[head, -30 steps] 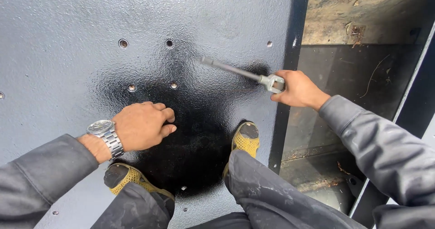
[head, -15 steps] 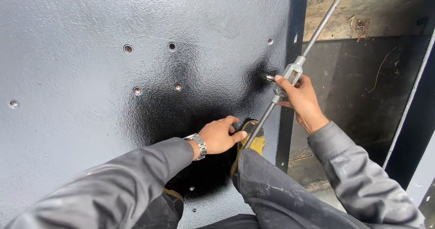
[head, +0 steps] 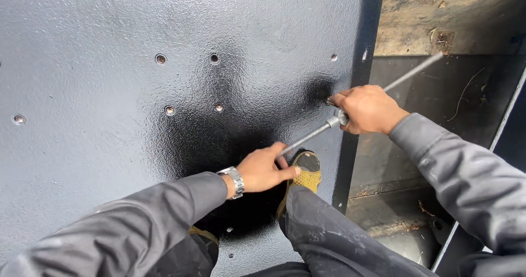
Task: The person uses a T-handle tool to tighten fasteners into pre-drilled holes on a large black metal panel. They move systematically across the panel, inserting and tightening each fastener one at a time.
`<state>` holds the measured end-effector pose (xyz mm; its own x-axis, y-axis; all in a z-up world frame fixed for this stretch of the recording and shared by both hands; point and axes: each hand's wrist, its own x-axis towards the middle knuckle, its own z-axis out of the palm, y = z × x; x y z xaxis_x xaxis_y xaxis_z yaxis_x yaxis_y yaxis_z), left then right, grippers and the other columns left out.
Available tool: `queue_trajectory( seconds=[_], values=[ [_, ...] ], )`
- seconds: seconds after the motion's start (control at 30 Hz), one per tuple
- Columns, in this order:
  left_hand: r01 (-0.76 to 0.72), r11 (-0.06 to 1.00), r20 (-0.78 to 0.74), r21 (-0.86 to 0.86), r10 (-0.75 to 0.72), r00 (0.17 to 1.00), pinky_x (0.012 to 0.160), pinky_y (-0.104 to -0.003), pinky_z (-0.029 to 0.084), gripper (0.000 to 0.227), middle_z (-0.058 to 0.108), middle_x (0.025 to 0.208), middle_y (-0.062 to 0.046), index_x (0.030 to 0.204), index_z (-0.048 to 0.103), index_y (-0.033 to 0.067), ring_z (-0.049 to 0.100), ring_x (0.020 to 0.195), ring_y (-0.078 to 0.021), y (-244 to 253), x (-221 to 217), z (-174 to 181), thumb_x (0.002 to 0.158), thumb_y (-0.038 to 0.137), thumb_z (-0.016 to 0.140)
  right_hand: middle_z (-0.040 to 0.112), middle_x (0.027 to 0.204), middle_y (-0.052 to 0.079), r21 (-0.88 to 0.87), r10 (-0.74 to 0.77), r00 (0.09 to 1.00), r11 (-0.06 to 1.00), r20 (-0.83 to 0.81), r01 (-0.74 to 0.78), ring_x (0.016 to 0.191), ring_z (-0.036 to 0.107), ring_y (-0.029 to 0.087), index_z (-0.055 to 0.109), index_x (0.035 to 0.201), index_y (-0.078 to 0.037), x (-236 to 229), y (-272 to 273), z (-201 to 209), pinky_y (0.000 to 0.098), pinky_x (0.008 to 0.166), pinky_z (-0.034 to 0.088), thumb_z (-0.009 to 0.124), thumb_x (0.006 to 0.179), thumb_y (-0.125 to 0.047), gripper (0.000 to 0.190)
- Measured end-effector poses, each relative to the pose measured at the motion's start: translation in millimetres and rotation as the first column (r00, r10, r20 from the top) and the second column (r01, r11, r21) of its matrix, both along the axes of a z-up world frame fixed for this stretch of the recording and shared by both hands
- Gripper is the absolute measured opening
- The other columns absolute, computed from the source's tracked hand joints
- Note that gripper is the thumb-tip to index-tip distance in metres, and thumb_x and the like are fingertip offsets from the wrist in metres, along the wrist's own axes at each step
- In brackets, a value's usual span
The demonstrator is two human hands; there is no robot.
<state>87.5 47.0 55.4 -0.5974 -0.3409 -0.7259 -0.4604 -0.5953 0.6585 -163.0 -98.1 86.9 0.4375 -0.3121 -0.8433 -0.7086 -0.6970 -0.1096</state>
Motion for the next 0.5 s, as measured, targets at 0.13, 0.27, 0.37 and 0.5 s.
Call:
queue_trajectory(
  seconds=[0.13, 0.27, 0.37, 0.5],
  values=[
    [-0.558, 0.829, -0.124, -0.048, 0.549, 0.826, 0.083, -0.033, 0.056, 0.057, 0.071, 0.111, -0.004, 0.135, 0.055, 0.0103, 0.071, 0.095, -0.0165, -36, 58, -41, 0.092, 0.047, 0.065, 0.075, 0.087, 0.015, -0.101, -0.419, 0.905, 0.899, 0.075, 0.425, 0.081, 0.072, 0.035, 0.072, 0.116, -0.011, -8, 30, -16, 0.0467, 0.074, 0.059, 0.084, 0.068, -0.027, 0.052],
    [-0.633, 0.769, 0.014, 0.089, 0.634, 0.773, 0.079, -0.03, 0.056, 0.051, 0.073, 0.107, -0.004, 0.129, 0.061, 0.0108, 0.07, 0.091, -0.0144, -37, 67, -56, 0.093, 0.048, 0.061, 0.073, 0.085, 0.014, 0.108, -0.974, 0.061, 0.086, 0.218, 0.99, 0.071, 0.072, 0.027, 0.068, 0.108, -0.002, -12, 65, -39, 0.0409, 0.065, 0.059, 0.078, 0.082, -0.028, 0.038],
    [-0.429, 0.897, 0.028, 0.103, 0.429, 0.903, 0.08, -0.029, 0.056, 0.047, 0.077, 0.1, -0.005, 0.118, 0.07, 0.0093, 0.071, 0.089, -0.0137, -7, 25, -54, 0.092, 0.048, 0.065, 0.069, 0.088, 0.011, 0.306, -0.843, -0.508, -0.443, 0.179, 0.843, 0.069, 0.072, 0.024, 0.06, 0.111, 0.0, 7, 63, -26, 0.0393, 0.06, 0.06, 0.073, 0.087, -0.035, 0.044],
    [-0.162, 0.946, -0.053, 0.281, 0.184, 0.981, 0.078, -0.03, 0.056, 0.043, 0.076, 0.096, -0.002, 0.117, 0.068, 0.0128, 0.071, 0.084, -0.013, 33, -24, -35, 0.093, 0.048, 0.063, 0.062, 0.103, 0.01, 0.228, -0.753, -0.606, -0.562, 0.257, 0.795, 0.089, 0.066, 0.021, 0.045, 0.131, -0.001, -7, 73, -27, 0.0412, 0.07, 0.062, 0.069, 0.092, -0.048, 0.066]
  ],
)
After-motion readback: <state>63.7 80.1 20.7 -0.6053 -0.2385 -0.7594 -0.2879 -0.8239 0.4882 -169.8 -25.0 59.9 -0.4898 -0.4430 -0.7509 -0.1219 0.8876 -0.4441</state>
